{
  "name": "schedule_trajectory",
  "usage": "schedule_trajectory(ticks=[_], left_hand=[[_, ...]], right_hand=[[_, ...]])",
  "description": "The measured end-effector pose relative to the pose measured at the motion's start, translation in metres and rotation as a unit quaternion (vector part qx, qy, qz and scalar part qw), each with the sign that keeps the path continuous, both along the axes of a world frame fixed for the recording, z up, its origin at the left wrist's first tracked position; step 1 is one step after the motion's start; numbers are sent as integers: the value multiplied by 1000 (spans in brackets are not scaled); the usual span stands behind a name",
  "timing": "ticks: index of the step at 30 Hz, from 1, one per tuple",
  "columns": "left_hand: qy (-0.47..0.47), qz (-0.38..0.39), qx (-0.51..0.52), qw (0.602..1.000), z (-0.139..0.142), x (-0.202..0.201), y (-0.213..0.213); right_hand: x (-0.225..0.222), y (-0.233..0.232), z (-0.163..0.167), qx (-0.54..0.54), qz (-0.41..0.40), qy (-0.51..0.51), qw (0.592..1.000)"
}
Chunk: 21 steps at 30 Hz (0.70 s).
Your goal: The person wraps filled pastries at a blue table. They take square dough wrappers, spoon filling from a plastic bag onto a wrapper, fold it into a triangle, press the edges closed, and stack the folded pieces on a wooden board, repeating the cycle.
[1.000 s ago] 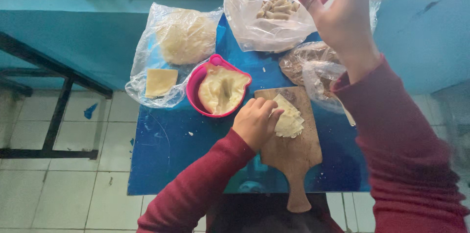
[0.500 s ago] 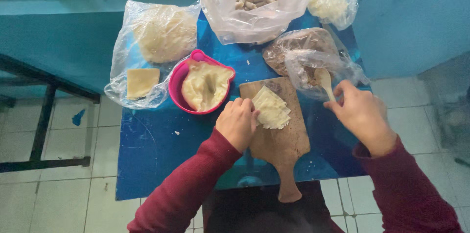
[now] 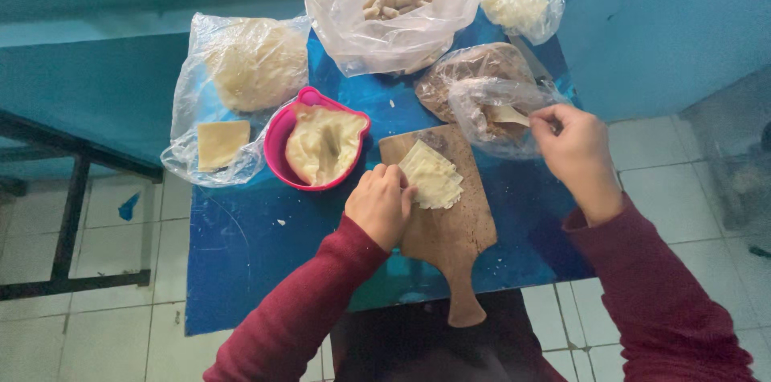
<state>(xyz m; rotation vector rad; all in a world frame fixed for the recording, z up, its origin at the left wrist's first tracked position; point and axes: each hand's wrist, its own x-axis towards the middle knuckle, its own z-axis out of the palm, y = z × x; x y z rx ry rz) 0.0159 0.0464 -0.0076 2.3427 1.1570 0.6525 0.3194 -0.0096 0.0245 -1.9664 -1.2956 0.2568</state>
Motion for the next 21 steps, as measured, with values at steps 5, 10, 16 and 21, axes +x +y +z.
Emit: schedule_trajectory(ticks=[5,10,16,21], left_hand=[[-10,-2,23,1000,1,-1,-2],[-11,3,13,1000,3,0,-2],[1,-5,33,999,4,2,-3],[-18,-19,58,998,8,4,-4]], right_hand=[[23,-8,-14,-12,-16,251,968],[38,-31,-6,-21,-37,353,935],[20,-65,9,-44,-21,394,918],[-27,-63,-1,-87,49,380,920]])
